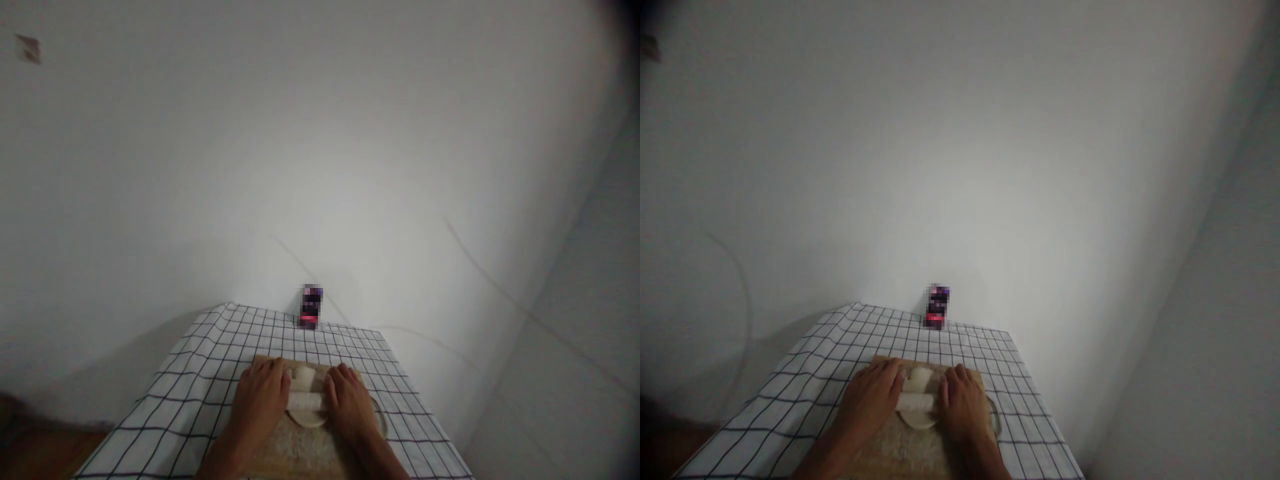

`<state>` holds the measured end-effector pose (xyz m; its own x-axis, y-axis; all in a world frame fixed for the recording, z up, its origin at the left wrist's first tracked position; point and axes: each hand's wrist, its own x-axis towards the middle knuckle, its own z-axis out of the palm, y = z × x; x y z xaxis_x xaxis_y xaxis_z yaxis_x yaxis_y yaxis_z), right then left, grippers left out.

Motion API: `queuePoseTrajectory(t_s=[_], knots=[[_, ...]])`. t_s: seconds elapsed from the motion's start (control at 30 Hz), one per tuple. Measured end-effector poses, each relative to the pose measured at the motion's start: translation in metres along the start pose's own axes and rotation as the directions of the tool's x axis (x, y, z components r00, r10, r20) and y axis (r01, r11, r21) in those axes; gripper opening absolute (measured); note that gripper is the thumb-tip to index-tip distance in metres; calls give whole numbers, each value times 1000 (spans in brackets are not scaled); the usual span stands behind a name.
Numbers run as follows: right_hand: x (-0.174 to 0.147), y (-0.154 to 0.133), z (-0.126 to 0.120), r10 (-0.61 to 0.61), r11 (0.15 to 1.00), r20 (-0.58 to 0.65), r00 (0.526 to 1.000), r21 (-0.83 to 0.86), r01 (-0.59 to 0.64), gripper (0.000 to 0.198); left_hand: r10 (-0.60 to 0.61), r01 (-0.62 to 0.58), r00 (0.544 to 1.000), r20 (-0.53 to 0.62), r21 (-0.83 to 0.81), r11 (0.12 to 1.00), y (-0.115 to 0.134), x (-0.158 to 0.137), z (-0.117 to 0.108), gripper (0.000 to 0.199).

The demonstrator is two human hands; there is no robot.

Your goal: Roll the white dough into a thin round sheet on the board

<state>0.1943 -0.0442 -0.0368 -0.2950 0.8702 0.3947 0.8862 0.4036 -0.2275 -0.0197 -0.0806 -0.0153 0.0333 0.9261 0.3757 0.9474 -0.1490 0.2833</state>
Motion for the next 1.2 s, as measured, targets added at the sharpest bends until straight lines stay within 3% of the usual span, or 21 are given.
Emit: queuePoseTrajectory(t_s=[0.07, 0.23, 0.3, 0.43, 0.57, 0.87, 1.0, 1.2], knots=[[9, 6, 3, -24, 999, 32, 999, 25, 23, 34, 6, -6, 1000, 10, -8, 1000, -3, 4, 5, 33], [47, 17, -1, -98, 994, 290, 952, 72, 81, 49, 21, -14, 999, 48, -135, 991, -13, 8, 6, 32], [59, 19, 0, -126, 990, 313, 941, 95, 101, 48, 20, -11, 998, 53, -171, 985, -15, 8, 5, 33], [65, 27, 11, -165, 980, 296, 941, 155, 123, 44, -33, 46, 996, 88, -150, 988, -8, 5, 4, 37], [49, 35, 19, -142, 977, 260, 955, 191, 93, 47, -27, 36, 996, 81, -114, 993, 4, -1, -1, 35], [-9, 9, -9, -57, 990, 143, 988, 136, 37, 48, 120, -122, 992, -43, -48, 991, 0, -18, 13, 36], [-34, 6, -8, -39, 991, 106, 994, 130, 25, 51, 154, -156, 985, -73, -28, 987, 0, -25, 16, 37], [-15, 10, -5, -14, 992, 131, 991, 129, -3, 46, 117, -119, 992, -36, -44, 992, 2, -20, 12, 36]])
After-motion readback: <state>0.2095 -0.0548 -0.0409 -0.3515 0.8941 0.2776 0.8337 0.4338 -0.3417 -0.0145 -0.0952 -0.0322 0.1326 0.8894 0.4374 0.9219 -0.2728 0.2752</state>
